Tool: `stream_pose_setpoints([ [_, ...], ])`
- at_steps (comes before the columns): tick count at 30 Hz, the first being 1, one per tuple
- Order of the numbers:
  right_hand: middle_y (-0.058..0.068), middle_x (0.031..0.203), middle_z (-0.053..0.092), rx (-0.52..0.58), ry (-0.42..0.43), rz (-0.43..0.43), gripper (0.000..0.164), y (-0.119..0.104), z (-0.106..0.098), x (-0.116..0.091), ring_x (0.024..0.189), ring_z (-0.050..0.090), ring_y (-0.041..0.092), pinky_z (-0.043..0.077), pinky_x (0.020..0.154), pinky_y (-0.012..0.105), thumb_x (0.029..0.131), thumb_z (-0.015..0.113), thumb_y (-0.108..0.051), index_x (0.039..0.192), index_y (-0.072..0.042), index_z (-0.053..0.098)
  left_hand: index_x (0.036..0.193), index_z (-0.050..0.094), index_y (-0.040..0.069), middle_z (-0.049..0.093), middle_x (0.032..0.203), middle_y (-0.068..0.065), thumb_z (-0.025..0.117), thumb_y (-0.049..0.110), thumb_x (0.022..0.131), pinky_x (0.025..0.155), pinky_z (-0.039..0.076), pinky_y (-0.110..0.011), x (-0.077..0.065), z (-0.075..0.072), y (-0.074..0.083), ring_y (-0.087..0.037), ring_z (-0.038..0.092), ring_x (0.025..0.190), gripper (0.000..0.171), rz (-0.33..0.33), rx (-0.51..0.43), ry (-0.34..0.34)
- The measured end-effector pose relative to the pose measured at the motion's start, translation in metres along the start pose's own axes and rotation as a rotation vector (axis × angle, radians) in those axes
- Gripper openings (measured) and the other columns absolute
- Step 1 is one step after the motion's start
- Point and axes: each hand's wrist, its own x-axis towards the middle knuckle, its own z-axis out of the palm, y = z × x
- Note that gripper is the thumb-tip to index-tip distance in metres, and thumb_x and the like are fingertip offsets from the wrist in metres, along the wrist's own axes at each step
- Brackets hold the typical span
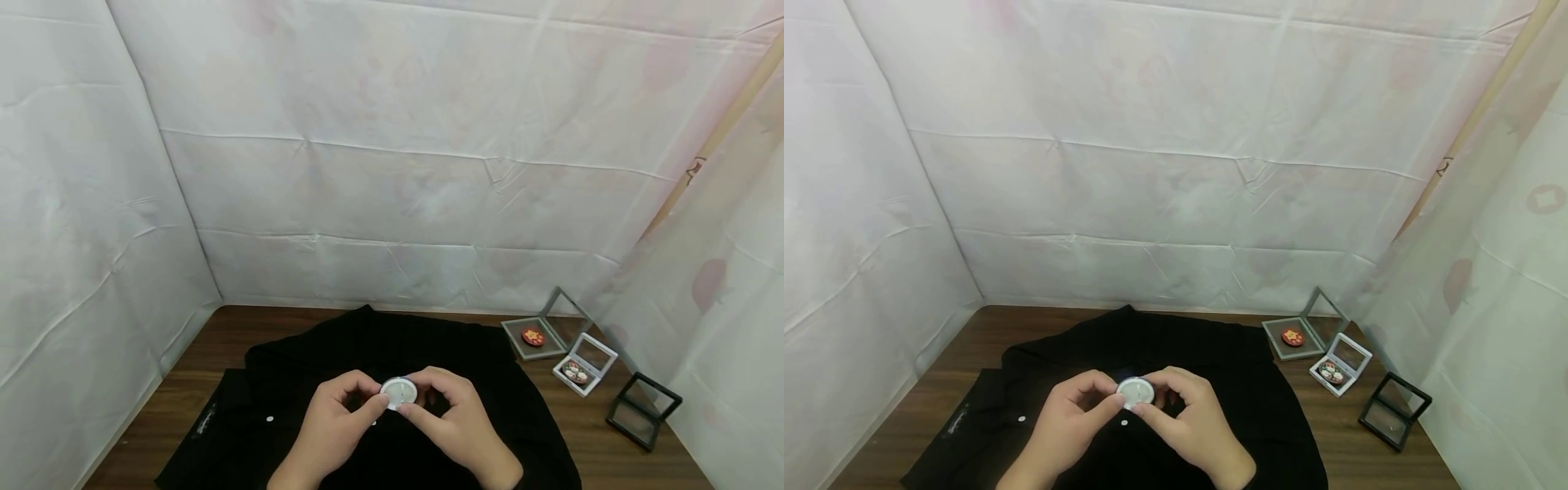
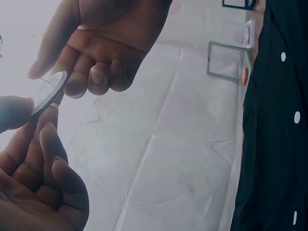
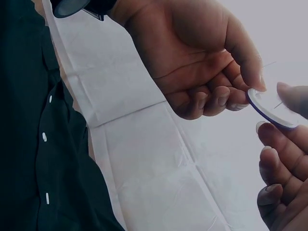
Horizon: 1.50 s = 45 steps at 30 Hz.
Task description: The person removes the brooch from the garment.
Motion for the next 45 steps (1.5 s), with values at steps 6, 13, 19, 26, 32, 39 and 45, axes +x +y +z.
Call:
stream_pose_setpoints([
  [6, -0.001, 0.089, 0.069, 0.004, 0.006, -0.005, 0.026, 0.000, 0.000, 0.000, 0.073, 0.060, 0.011, 0.053, 0.061, 0.027, 0.088, 0.078, 0.004, 0.108, -0.013, 0.073, 0.089, 0.072, 0.021, 0.069, 0.085, 0.002, 0.075, 0.016, 0.096, 0.067, 0.057, -0.033, -0.001, 0.002, 0.000, -0.017, 0.065, 0.075, 0.008, 0.015, 0.013, -0.003],
  [13, 0.000, 0.091, 0.071, 0.013, 0.008, 0.001, 0.022, -0.004, -0.001, 0.000, 0.074, 0.061, 0.011, 0.054, 0.061, 0.026, 0.091, 0.075, 0.004, 0.106, -0.012, 0.073, 0.090, 0.072, 0.022, 0.069, 0.086, 0.004, 0.074, 0.017, 0.097, 0.069, 0.057, -0.031, -0.003, 0.006, 0.000, -0.017, 0.066, 0.078, 0.009, 0.044, 0.035, -0.009],
  [19, 0.000, 0.090, 0.071, 0.038, 0.015, 0.049, 0.020, -0.005, 0.000, -0.001, 0.074, 0.061, 0.012, 0.054, 0.063, 0.028, 0.092, 0.073, 0.004, 0.104, -0.012, 0.073, 0.091, 0.072, 0.023, 0.069, 0.087, 0.005, 0.074, 0.018, 0.097, 0.069, 0.057, -0.031, -0.004, 0.006, 0.000, -0.017, 0.066, 0.078, 0.008, 0.055, 0.035, -0.008],
  [26, 0.000, 0.087, 0.068, 0.056, 0.021, 0.088, 0.019, -0.007, 0.001, -0.001, 0.072, 0.059, 0.013, 0.052, 0.061, 0.029, 0.093, 0.072, 0.003, 0.102, -0.014, 0.073, 0.090, 0.072, 0.024, 0.069, 0.086, 0.006, 0.075, 0.018, 0.096, 0.071, 0.057, -0.031, -0.004, 0.007, 0.002, -0.016, 0.065, 0.079, 0.009, 0.061, 0.051, -0.005],
  [32, 0.000, 0.085, 0.067, 0.078, 0.016, 0.119, 0.018, -0.009, 0.000, -0.001, 0.067, 0.057, 0.013, 0.051, 0.057, 0.029, 0.095, 0.070, 0.002, 0.100, -0.015, 0.072, 0.090, 0.072, 0.024, 0.069, 0.086, 0.008, 0.075, 0.017, 0.096, 0.074, 0.057, -0.031, -0.005, 0.007, 0.004, -0.015, 0.066, 0.080, 0.009, 0.086, 0.061, -0.008],
  [39, 0.001, 0.083, 0.067, 0.113, 0.013, 0.136, 0.016, -0.010, 0.000, 0.000, 0.065, 0.056, 0.014, 0.049, 0.054, 0.029, 0.095, 0.069, 0.002, 0.099, -0.014, 0.072, 0.090, 0.071, 0.025, 0.069, 0.085, 0.009, 0.075, 0.018, 0.096, 0.073, 0.056, -0.030, -0.005, 0.008, 0.006, -0.014, 0.065, 0.079, 0.010, 0.098, 0.085, -0.005],
  [45, 0.001, 0.083, 0.067, 0.120, 0.021, 0.154, 0.015, -0.013, 0.000, 0.001, 0.066, 0.056, 0.014, 0.050, 0.055, 0.029, 0.096, 0.069, 0.000, 0.098, -0.014, 0.072, 0.090, 0.071, 0.026, 0.069, 0.085, 0.010, 0.076, 0.018, 0.096, 0.074, 0.056, -0.030, -0.005, 0.008, 0.006, -0.014, 0.065, 0.079, 0.011, 0.106, 0.087, -0.002],
])
